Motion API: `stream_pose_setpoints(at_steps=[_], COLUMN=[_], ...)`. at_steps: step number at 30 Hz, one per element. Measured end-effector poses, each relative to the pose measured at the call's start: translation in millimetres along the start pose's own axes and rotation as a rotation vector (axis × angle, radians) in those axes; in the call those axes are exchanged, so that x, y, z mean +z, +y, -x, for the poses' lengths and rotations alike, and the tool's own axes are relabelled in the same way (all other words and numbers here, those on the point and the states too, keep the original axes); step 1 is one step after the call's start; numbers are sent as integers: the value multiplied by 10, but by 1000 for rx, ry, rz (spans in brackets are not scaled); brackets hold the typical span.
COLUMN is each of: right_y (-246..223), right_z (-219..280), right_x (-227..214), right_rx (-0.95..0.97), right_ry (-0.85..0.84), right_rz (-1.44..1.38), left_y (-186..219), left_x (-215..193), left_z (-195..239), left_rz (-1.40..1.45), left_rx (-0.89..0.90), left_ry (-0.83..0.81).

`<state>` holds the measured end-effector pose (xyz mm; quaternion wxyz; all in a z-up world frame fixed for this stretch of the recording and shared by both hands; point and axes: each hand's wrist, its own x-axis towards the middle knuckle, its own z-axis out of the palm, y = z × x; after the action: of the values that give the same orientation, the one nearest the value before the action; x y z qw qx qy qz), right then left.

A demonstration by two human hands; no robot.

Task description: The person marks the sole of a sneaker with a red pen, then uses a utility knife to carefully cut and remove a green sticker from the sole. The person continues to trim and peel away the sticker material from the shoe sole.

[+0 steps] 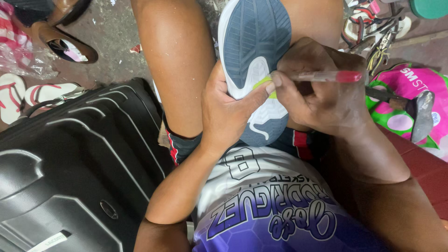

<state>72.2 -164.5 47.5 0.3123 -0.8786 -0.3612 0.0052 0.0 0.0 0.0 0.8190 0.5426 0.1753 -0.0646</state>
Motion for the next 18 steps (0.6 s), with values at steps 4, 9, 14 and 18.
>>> stream_pose_setpoints(at_steps=[4,9,14,18], right_y=[-9,25,-3,-40], right_z=[62,102,70,0], right_x=[18,42,34,13], right_rx=[52,79,102,54], right_ry=[12,-20,-1,-6], right_rz=[-155,-166,-243,-179], left_y=[-18,-37,-28,-41], left_x=[-17,-46,-35,-39], left_z=[-1,0,-4,-5], left_rz=[-10,-35,-19,-27], left_rx=[32,32,20,30], left_ry=[-12,-5,0,9])
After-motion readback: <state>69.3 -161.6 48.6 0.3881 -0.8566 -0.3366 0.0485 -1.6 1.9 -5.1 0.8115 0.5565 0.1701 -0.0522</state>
